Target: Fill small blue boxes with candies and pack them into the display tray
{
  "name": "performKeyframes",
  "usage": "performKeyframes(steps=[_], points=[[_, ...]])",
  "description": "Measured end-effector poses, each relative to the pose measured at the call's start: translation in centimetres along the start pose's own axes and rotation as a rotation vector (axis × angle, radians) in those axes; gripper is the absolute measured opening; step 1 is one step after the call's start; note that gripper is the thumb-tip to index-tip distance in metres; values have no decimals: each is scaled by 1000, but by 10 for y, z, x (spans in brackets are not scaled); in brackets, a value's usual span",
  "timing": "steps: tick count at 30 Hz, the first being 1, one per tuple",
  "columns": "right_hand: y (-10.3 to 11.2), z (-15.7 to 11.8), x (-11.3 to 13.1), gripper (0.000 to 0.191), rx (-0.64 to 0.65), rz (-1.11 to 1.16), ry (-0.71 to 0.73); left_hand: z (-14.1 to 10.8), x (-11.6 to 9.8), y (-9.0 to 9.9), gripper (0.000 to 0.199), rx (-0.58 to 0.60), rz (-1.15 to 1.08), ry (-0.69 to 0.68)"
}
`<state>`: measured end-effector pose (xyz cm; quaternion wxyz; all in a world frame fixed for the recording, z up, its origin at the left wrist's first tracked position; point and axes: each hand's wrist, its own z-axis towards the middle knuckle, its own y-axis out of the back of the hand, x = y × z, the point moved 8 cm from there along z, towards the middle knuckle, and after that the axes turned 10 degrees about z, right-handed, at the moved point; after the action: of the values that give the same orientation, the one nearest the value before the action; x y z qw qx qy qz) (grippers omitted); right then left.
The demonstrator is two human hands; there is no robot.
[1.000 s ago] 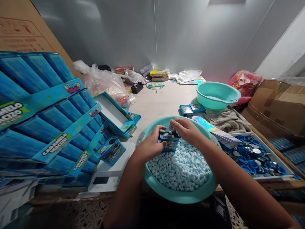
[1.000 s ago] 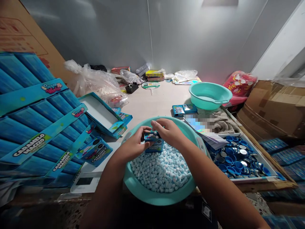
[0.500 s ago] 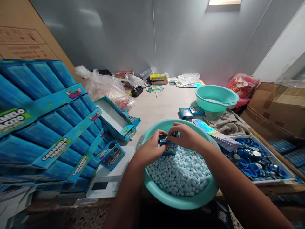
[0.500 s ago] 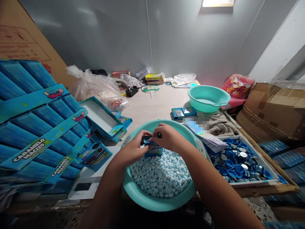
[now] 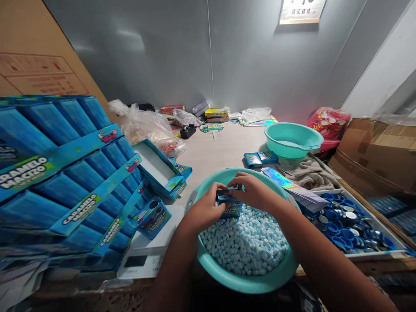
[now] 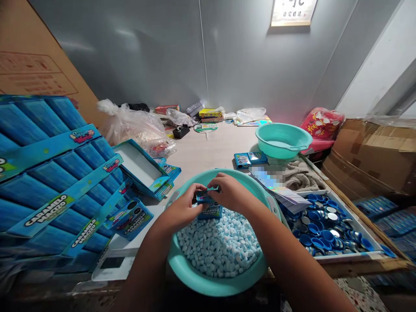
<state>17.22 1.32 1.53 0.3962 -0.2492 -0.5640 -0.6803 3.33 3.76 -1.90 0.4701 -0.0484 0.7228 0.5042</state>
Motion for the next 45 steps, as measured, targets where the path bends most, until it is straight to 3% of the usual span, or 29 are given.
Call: performKeyframes(steps=[8,13,17,20,31,45], points=[[5,0,2,17,-26,-3,-12,-1,-4,1,39,4,3,2],[14,2,-6,30,-101,-54,-12,-1,0,1,40,-5,26,21],[23,2,-14,18,-180,14,-13,0,0,1,40,-2,40,14],[27,1,-20,29,-210,17,-48,0,0,0,41,9,47,34],[13,-1,-30,33,-77,-25,-102,0,-1,0,39,8,53,38],[6,-1,-12,29,-23,-2,-44,0,-1,0,39,8,58,43]])
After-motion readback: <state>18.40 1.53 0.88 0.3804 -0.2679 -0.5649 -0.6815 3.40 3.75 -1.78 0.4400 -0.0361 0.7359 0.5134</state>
